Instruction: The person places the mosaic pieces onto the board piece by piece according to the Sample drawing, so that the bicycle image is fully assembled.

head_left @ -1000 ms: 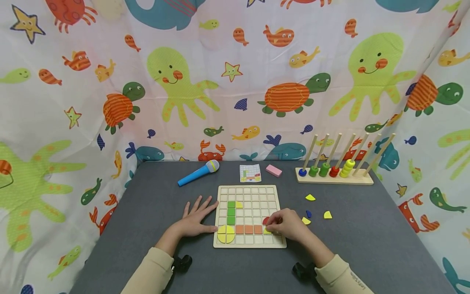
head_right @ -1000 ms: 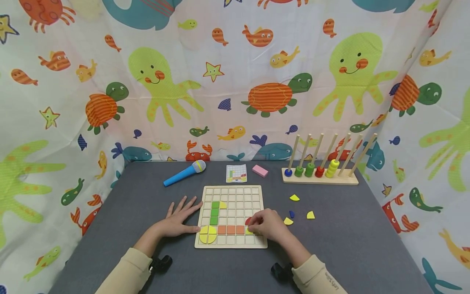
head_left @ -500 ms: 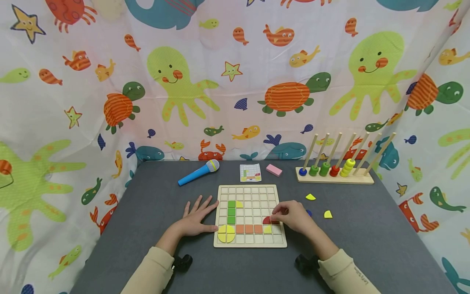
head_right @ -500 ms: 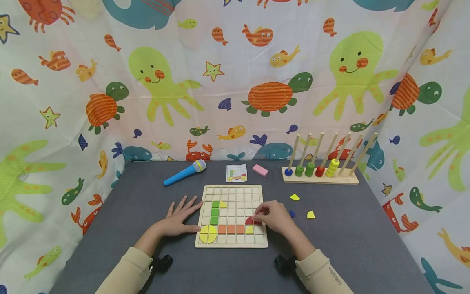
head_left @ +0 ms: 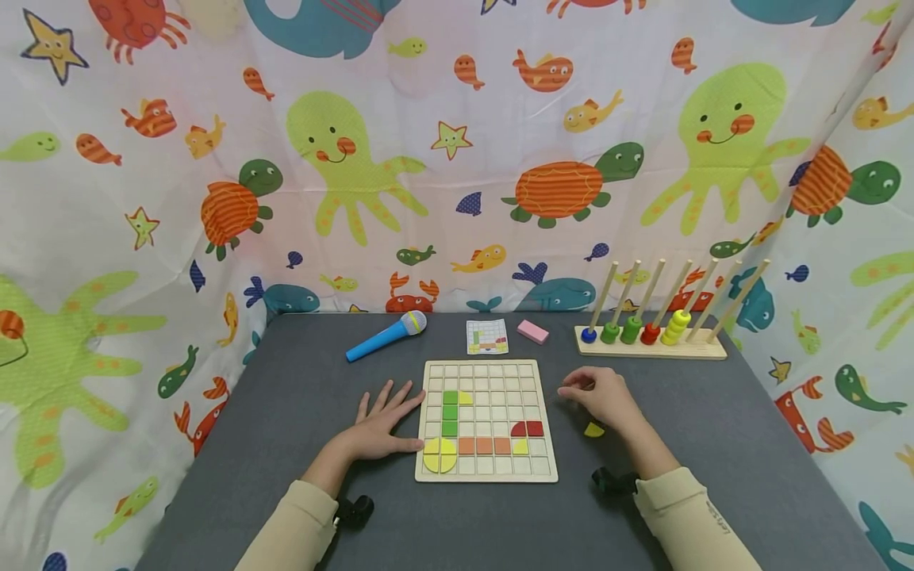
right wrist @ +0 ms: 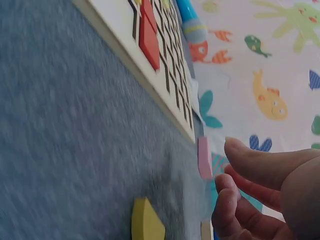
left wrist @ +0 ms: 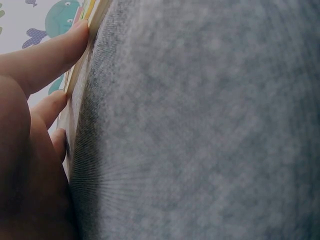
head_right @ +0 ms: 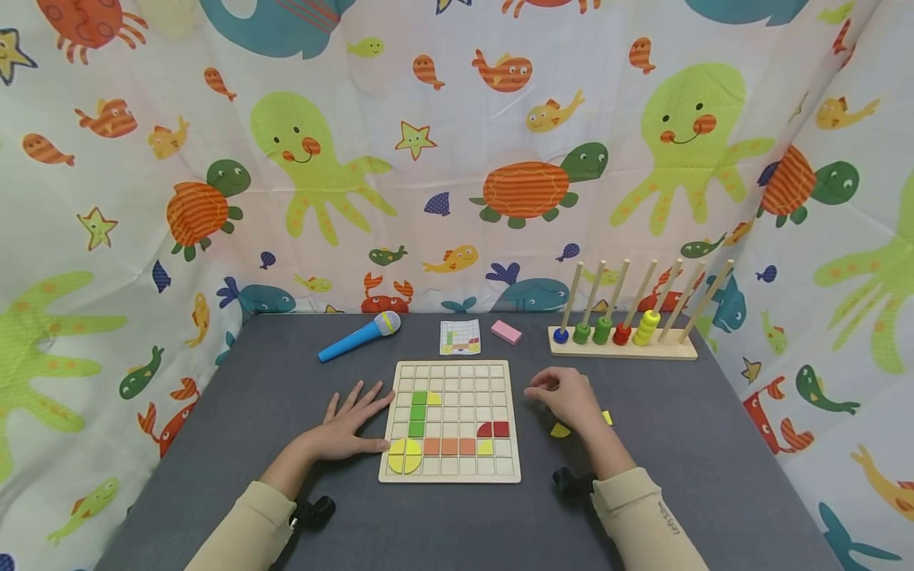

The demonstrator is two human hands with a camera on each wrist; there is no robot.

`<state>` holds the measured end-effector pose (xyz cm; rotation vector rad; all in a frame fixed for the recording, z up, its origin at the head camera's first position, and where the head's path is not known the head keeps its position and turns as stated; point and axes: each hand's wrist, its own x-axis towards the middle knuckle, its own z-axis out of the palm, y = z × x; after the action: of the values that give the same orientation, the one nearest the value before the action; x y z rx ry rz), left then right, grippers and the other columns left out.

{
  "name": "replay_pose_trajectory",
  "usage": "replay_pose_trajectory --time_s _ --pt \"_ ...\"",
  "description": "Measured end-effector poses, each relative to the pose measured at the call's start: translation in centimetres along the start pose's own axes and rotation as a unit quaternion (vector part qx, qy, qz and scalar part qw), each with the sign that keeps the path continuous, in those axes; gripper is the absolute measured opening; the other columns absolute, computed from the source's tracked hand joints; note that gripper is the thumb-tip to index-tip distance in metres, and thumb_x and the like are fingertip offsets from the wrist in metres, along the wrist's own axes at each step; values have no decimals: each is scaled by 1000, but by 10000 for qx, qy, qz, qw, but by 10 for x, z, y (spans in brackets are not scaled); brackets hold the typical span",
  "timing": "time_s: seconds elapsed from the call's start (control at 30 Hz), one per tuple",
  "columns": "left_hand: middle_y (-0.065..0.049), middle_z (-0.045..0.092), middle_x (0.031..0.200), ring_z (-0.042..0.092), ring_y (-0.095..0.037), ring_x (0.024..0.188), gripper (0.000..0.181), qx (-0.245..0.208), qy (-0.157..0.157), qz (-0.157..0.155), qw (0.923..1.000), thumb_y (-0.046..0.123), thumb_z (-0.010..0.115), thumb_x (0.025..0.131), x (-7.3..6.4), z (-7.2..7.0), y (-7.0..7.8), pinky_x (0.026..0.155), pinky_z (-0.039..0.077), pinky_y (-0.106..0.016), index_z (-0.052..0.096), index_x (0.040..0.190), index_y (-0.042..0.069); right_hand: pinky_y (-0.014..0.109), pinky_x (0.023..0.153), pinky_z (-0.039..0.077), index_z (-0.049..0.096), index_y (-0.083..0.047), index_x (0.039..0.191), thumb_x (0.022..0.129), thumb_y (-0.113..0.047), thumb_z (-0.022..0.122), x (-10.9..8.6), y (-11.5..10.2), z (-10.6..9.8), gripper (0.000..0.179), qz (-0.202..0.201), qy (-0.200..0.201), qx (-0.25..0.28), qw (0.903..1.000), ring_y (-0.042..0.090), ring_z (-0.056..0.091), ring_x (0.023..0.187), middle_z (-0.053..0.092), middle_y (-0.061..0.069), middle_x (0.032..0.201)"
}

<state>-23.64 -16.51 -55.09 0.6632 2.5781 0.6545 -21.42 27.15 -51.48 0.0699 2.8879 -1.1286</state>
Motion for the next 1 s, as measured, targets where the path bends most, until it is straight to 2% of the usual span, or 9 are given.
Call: replay_pose_trajectory --time_s 0.2,0.3,0.43,0.67,0.77,1.0 --pt "-1 6 172 -13 -35 156 94 -140 20 16 9999 70 64 86 1 2 -2 116 -17 -67 20 162 36 34 69 51 73 -7 111 92 -31 76 5 13 -11 31 389 244 -169 9988 23 61 83 69 10 97" --pt "-2 7 172 -13 -35 156 94 -195 50 50 9998 70 64 86 0 2 -2 116 -17 -67 21 162 35 44 79 54 71 -5 116 92 -34 75 6 18 -17 38 603 351 -303 9971 32 64 94 70 16 107" --pt "-4 9 171 -12 -37 156 93 -197 71 111 9997 69 64 86 -2 0 0 115 -17 -68 23 162 34 56 90 51 66 -2 123 93 -34 74 5 24 -23 45 818 386 -538 9944 41 62 109 67 24 120" --pt "1 5 172 -16 -33 156 94 -170 9 43 9998 71 63 85 1 4 -3 116 -19 -66 20 162 37 56 87 50 61 3 127 92 -34 74 7 33 -30 52 1267 129 -813 9885 41 61 106 65 26 122" --pt "-2 7 172 -15 -36 156 94 -240 56 113 9996 71 64 85 2 4 -5 114 -19 -68 22 162 36 56 87 50 61 4 128 92 -33 74 8 35 -30 53 1347 41 -840 9873 42 61 107 64 27 122" --pt "-3 7 172 -16 -38 155 92 -365 127 313 9988 71 63 86 3 7 -10 111 -22 -70 22 161 37 54 82 48 66 1 118 92 -30 75 10 40 -30 42 1407 105 -816 9866 39 60 100 66 23 114"
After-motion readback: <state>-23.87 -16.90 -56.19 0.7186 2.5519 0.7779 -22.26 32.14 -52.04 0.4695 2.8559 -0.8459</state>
